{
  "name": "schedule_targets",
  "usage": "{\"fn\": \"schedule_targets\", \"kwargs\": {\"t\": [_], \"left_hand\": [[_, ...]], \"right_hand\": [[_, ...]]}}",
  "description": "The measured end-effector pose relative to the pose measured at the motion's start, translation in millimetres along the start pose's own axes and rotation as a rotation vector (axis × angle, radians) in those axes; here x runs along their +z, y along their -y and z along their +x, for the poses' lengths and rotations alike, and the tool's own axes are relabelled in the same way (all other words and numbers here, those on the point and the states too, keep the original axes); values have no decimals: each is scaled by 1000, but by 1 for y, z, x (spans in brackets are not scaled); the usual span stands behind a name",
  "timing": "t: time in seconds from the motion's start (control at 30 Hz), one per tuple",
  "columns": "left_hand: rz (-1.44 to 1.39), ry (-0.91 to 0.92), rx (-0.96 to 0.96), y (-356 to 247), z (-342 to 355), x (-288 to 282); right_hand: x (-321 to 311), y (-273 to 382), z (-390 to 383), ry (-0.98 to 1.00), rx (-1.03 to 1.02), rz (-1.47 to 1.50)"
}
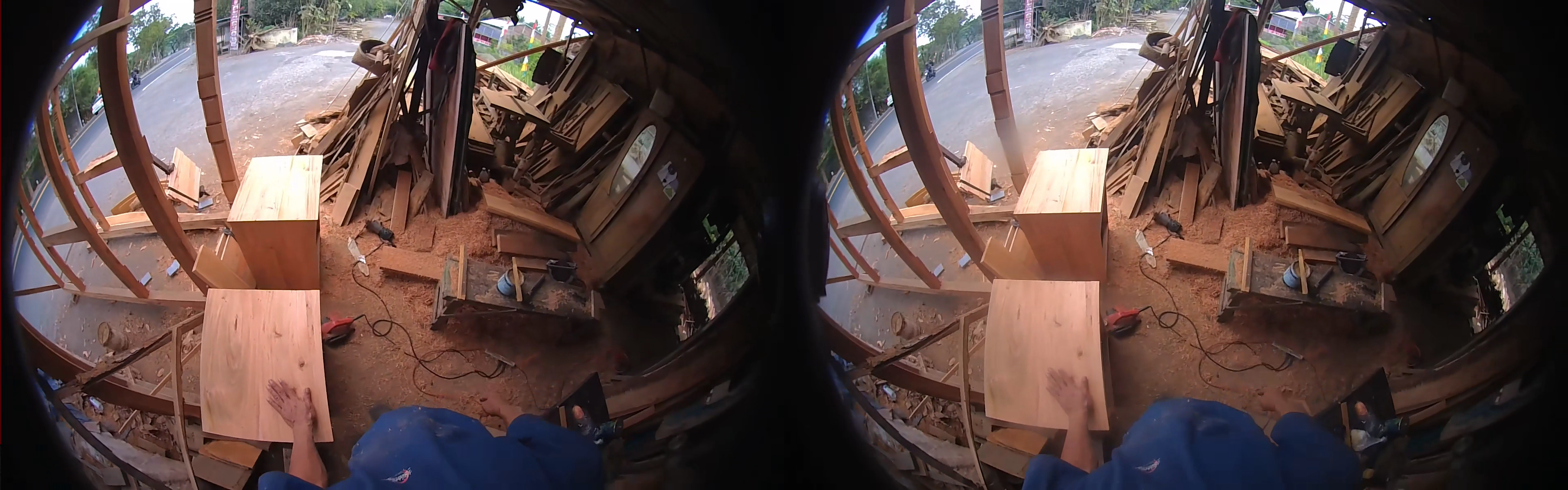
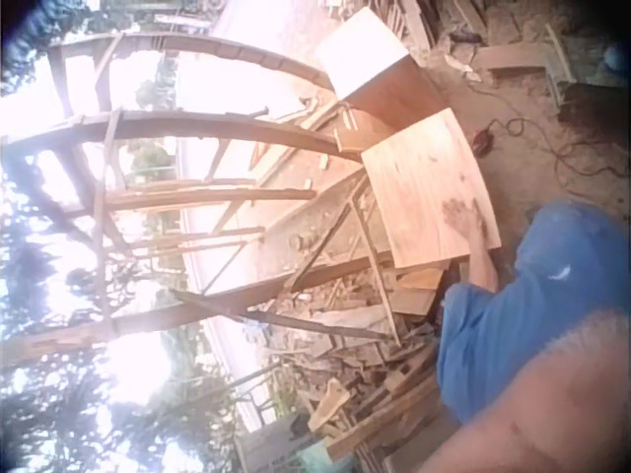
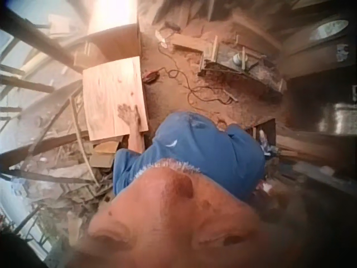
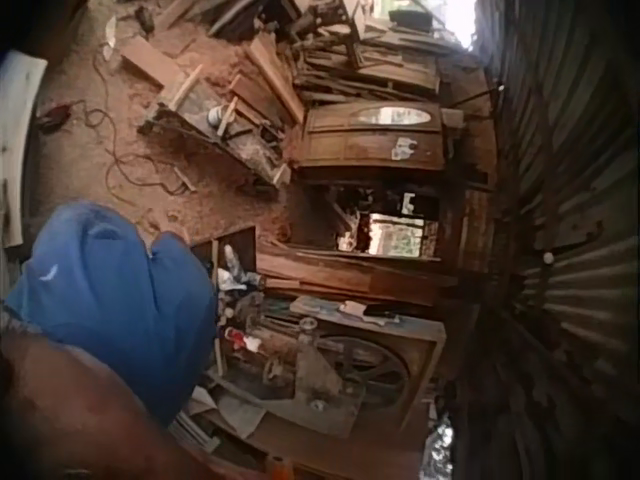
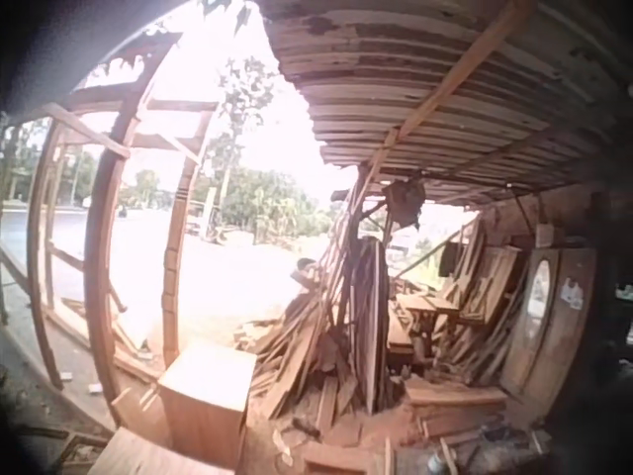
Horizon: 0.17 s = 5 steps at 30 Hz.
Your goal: The person assembles a wooden box by positioning a wood panel against a frame and securing it with a pneumatic nail gun, then moves to a second box to repeat the process.
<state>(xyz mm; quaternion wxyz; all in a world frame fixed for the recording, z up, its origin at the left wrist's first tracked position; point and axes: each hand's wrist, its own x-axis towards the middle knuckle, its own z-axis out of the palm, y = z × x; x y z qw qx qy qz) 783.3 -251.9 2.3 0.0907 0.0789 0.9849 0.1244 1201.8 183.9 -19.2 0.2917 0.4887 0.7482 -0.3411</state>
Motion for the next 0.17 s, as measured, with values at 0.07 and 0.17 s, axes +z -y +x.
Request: {"fn": "schedule_targets", "kwargs": {"t": [0.07, 0.17], "left_hand": [[35, -14, -4, 11, -4, -5], [52, -68, 29, 14, 5, 11]], "right_hand": [[22, 29, -52, 126, 105, 22], [48, 10, -68, 330, -100, -708]]}}
